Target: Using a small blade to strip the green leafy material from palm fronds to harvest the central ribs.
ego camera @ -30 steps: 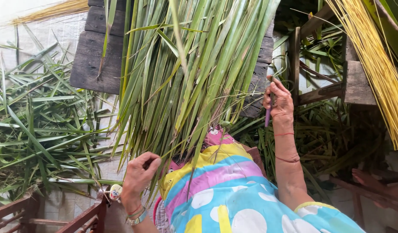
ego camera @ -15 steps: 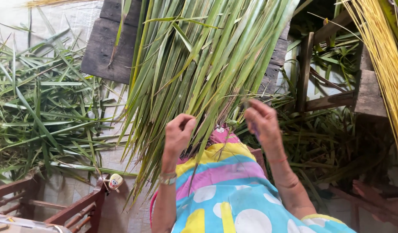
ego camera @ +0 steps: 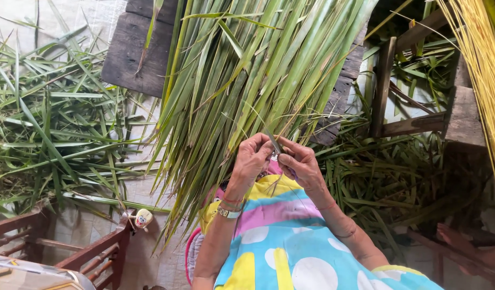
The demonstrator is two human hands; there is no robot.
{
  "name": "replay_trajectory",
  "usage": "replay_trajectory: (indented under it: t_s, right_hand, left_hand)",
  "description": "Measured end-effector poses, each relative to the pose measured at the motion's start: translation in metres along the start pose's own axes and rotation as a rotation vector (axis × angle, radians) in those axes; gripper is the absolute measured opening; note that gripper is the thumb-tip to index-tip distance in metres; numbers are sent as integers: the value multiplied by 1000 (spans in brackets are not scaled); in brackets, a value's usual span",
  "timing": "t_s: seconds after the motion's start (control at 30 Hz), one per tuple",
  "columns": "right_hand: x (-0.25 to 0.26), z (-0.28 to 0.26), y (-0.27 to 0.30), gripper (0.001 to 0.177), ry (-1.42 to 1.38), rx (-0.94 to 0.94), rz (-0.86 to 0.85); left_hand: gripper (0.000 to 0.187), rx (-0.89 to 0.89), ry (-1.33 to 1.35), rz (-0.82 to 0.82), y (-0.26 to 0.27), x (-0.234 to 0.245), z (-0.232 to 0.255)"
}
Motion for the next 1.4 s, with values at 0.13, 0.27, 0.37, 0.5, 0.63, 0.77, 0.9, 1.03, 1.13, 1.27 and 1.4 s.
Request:
replay_trajectory:
  t_s: [0.13, 0.27, 0.37, 0.5, 0.63, 0.77, 0.9, 1.03, 1.13, 1.27, 1.4]
  right_hand:
    - [7, 1, -1, 47, -58, 23, -12]
    - [12, -2, -1, 43, -91, 43, 22]
    - [17, -4, -3, 41, -93, 78, 52]
    - [28, -13, -9, 38, -134, 93, 132]
    - [36, -29, -21, 38, -134, 75, 171]
    - [48, -48, -34, 37, -110, 90, 190]
    - [56, -54, -43, 35, -127, 71, 234]
    - [75, -66, -50, 31, -160, 97, 291]
    - [103, -82, -51, 28, -144, 107, 388]
    - [75, -93, -39, 28, -7, 65, 375]
    - [2, -67, -18, 29, -7, -58, 320]
  left_hand:
    - [15, 48, 109, 18, 4, -5, 4]
    - [16, 49, 134, 22, 5, -9, -6]
    - [16, -3, 73, 38, 7, -13, -3]
    - [13, -45, -6, 43, 8, -12, -9]
    - [13, -34, -89, 40, 24, -13, 6]
    - [14, -57, -151, 11, 34, 3, -5]
    - [12, -60, -230, -28, 45, 24, -7]
    - [11, -38, -288, -27, 61, 40, 4]
    - [11, 1, -301, -5, 73, 51, 13]
    - [10, 4, -285, 47, 73, 63, 6]
    - [11, -11, -277, 21, 62, 48, -3]
Point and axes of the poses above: each hand's wrist, its own y-axis away from the middle knuckle, its own x-axis out of the back of the hand, z = x × y, the point moved 9 cm from there along -y, towards the middle knuckle, and after that the axes turned 11 degrees about -x, right-handed, at the moved point
